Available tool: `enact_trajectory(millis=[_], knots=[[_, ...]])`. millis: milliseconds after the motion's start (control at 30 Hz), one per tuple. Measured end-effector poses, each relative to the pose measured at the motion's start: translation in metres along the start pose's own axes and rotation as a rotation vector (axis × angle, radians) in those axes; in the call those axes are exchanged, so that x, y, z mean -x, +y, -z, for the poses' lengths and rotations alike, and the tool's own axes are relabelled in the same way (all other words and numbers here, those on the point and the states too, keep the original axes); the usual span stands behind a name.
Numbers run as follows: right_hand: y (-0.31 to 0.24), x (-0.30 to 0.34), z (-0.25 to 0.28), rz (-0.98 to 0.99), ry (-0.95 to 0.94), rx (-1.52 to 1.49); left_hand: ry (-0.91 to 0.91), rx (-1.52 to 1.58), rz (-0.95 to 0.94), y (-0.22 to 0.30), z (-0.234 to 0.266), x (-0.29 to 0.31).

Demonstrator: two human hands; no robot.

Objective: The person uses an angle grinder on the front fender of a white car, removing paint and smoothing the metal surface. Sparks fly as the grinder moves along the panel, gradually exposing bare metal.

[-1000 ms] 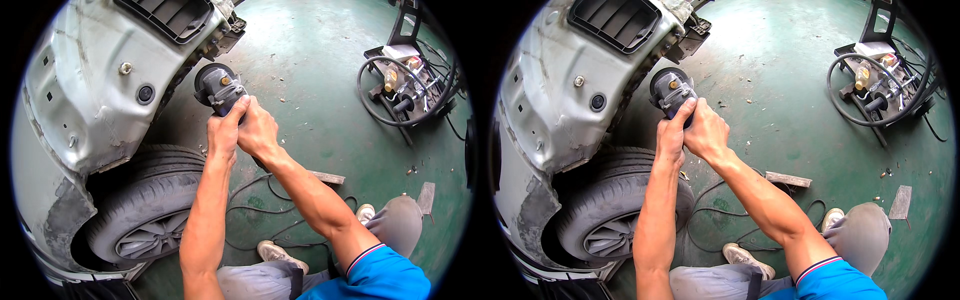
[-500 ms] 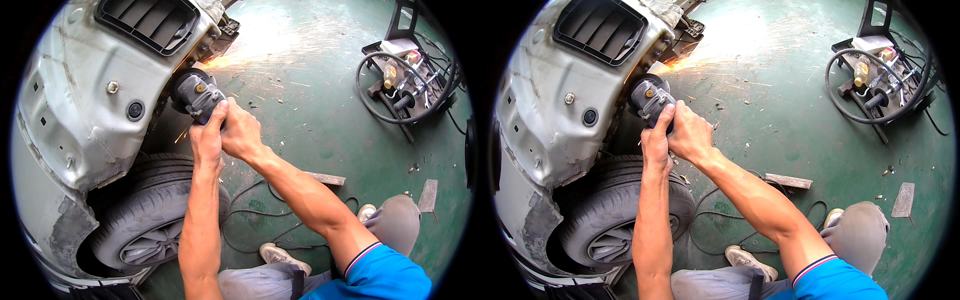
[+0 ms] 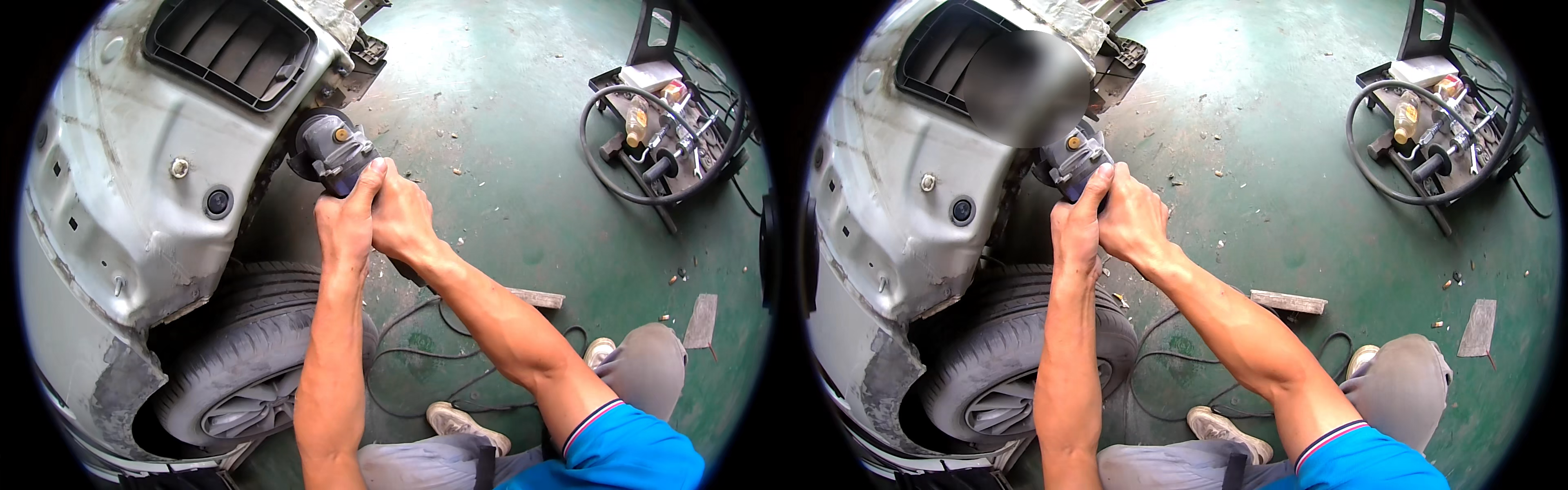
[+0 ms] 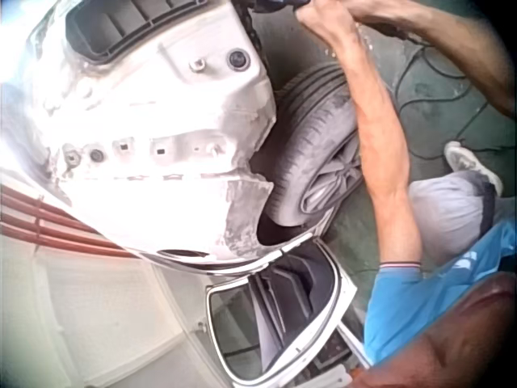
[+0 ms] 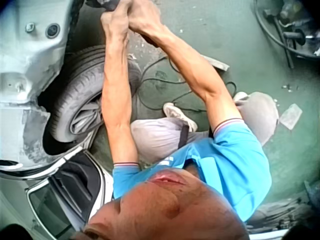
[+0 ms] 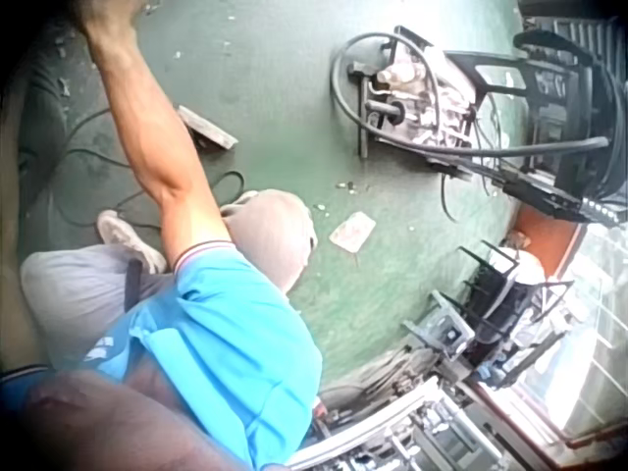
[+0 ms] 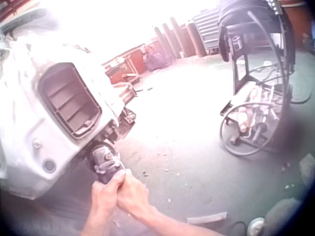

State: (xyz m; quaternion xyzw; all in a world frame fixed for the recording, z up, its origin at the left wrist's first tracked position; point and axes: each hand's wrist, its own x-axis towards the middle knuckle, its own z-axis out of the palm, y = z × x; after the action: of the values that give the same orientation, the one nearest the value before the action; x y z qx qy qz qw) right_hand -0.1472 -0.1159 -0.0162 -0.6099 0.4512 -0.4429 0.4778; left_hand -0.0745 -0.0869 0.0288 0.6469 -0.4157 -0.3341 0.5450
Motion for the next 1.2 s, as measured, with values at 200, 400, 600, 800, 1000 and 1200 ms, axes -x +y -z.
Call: enact_trajectory(millis=[200,400,600,800,1000,1200], knots=[[0.001,-0.001,0.003,-0.021,-0.033,0.026,0.045,-0.003,0.024,0.003,-0.006,0.004],[-0.002,0.000,0.006,-0.016,-0.038,0.019,0.051,-0.048,0.029,0.002,-0.005,0.002],[-0.005,0.010,0.010,-0.109,-0.063,0.007,0.024,-0.042,0.080,0.002,-0.002,0.012],[0.007,0.012,0.012,-0.159,-0.053,0.000,-0.026,-0.089,0.084,-0.009,-0.006,0.009],[0.011,-0.003,0.013,-0.132,0.008,-0.053,-0.065,-0.120,0.012,-0.002,-0.015,-0.006],[0.005,-0.013,0.015,-0.109,0.013,-0.048,-0.051,-0.108,0.002,0.005,-0.017,-0.015]])
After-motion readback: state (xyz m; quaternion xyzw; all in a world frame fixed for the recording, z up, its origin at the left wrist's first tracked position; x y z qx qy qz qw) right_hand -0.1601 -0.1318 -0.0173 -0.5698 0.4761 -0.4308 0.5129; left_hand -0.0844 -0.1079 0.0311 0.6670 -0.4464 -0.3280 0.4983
